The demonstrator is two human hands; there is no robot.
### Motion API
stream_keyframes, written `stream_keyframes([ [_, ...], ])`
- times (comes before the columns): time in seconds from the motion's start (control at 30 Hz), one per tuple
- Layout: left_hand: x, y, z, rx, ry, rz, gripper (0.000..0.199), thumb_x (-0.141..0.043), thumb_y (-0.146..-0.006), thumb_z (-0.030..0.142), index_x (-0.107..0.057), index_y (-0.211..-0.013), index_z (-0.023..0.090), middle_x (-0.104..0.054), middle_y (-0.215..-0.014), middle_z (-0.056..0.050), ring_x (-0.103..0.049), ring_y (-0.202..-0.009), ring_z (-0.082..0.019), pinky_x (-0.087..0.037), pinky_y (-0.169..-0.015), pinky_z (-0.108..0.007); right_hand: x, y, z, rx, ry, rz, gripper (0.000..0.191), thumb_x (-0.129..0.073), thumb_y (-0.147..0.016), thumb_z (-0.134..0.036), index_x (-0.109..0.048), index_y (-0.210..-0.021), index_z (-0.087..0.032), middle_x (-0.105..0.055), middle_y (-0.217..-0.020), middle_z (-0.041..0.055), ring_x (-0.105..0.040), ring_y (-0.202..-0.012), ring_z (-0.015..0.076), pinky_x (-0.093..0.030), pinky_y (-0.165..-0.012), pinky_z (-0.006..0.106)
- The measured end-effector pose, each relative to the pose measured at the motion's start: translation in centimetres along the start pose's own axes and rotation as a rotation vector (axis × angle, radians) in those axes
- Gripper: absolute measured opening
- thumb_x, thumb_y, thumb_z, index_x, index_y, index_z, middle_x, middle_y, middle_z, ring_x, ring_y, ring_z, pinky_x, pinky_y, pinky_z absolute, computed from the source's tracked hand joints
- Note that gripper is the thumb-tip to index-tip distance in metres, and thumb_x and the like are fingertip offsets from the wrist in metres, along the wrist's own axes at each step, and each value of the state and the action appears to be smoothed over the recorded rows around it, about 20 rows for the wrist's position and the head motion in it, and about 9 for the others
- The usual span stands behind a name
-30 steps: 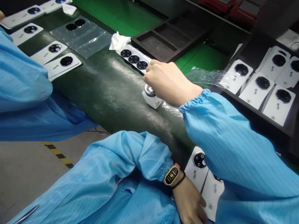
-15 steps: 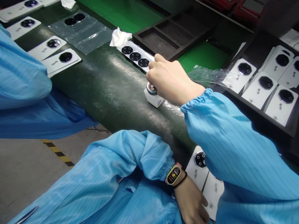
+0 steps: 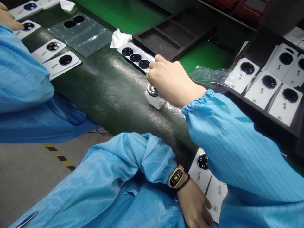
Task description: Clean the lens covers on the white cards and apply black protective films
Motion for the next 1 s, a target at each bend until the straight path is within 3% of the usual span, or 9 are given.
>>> stream_keyframes([
  [0.13,-0.9,-0.1,1.2,0.007,-0.157,-0.079,0.063,0.012,-0.094,0.029,-0.008,-0.153,0.039,-0.047,-0.144,-0.002,-0.063,-0.113,-0.016,-0.045,-0.047,-0.041,-0.1,-0.2,0.0,-0.012,0.019,-0.008,0.016,-0.05,-0.092,-0.011,-0.065,-0.09,-0.016,-0.067,-0.105,0.0073,-0.053,-0.109,0.027,-0.045,-0.057,0.03],
  [0.27,-1.8,-0.4,2.4,0.097,-0.513,-0.213,0.061,0.019,-0.09,0.033,0.018,-0.151,0.031,-0.045,-0.14,-0.016,-0.063,-0.114,-0.025,-0.051,-0.061,-0.047,-0.3,-0.4,0.0,-0.025,0.017,-0.027,0.016,-0.049,-0.094,-0.013,-0.065,-0.091,-0.014,-0.067,-0.105,0.0078,-0.053,-0.109,0.0262,-0.039,-0.055,0.028],
  [0.37,-1.6,-0.5,3.0,0.055,-0.553,-0.186,0.063,0.018,-0.089,0.028,0.017,-0.152,0.028,-0.046,-0.138,-0.017,-0.063,-0.112,-0.024,-0.05,-0.059,-0.047,-0.2,-0.4,-0.1,-0.019,0.016,-0.018,0.017,-0.05,-0.094,-0.014,-0.066,-0.092,-0.013,-0.067,-0.103,0.0087,-0.053,-0.108,0.0257,-0.04,-0.054,0.027],
  [0.47,-1.4,-0.4,2.8,0.008,-0.428,-0.164,0.065,0.014,-0.09,0.024,0.006,-0.153,0.031,-0.046,-0.139,-0.013,-0.063,-0.113,-0.021,-0.048,-0.055,-0.046,-0.1,-0.3,-0.1,-0.017,0.017,-0.017,0.018,-0.049,-0.095,-0.015,-0.067,-0.093,-0.012,-0.067,-0.102,0.0092,-0.054,-0.108,0.0255,-0.041,-0.055,0.027],
  [0.63,-1.0,-0.1,1.0,0.075,-0.205,-0.147,0.061,0.009,-0.093,0.023,-0.001,-0.15,0.042,-0.047,-0.14,-0.006,-0.06,-0.117,-0.017,-0.045,-0.055,-0.045,-0.4,-0.5,0.0,-0.032,0.022,-0.056,0.016,-0.049,-0.094,-0.014,-0.065,-0.092,-0.015,-0.066,-0.105,0.0087,-0.053,-0.108,0.026,-0.042,-0.056,0.029],
  [0.77,-0.5,0.3,-0.5,0.091,0.076,-0.132,0.062,0.003,-0.095,0.021,-0.017,-0.148,0.045,-0.048,-0.142,0.0,-0.058,-0.119,-0.011,-0.041,-0.05,-0.042,-0.3,-0.2,0.2,-0.04,-0.01,-0.035,0.016,-0.049,-0.092,-0.011,-0.065,-0.092,-0.016,-0.066,-0.107,0.0078,-0.052,-0.108,0.0259,-0.034,-0.053,0.03],
  [0.9,0.8,0.5,-2.7,0.082,0.506,-0.047,0.065,-0.011,-0.097,0.01,-0.049,-0.133,0.049,-0.058,-0.135,0.007,-0.061,-0.112,-0.002,-0.047,-0.055,-0.027,0.7,0.8,0.8,-0.062,-0.091,0.061,0.02,-0.049,-0.09,-0.008,-0.066,-0.09,-0.018,-0.066,-0.108,0.0055,-0.053,-0.109,0.0239,-0.025,-0.05,0.031],
  [1.0,1.1,0.7,-4.0,0.094,0.792,-0.075,0.063,-0.019,-0.098,0.007,-0.062,-0.119,0.048,-0.063,-0.128,0.007,-0.065,-0.099,-0.001,-0.047,-0.061,-0.018,1.2,3.6,2.1,-0.13,-0.171,0.104,0.017,-0.053,-0.089,-0.011,-0.067,-0.088,-0.02,-0.067,-0.102,0.0047,-0.055,-0.107,0.0232,-0.03,-0.052,0.03],
])
Point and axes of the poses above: each hand's wrist, its own y-axis away from the middle knuckle, its own x-axis out of the back of the hand, z = x × y, the point moved 8 cm from there along -y, towards the middle knuckle
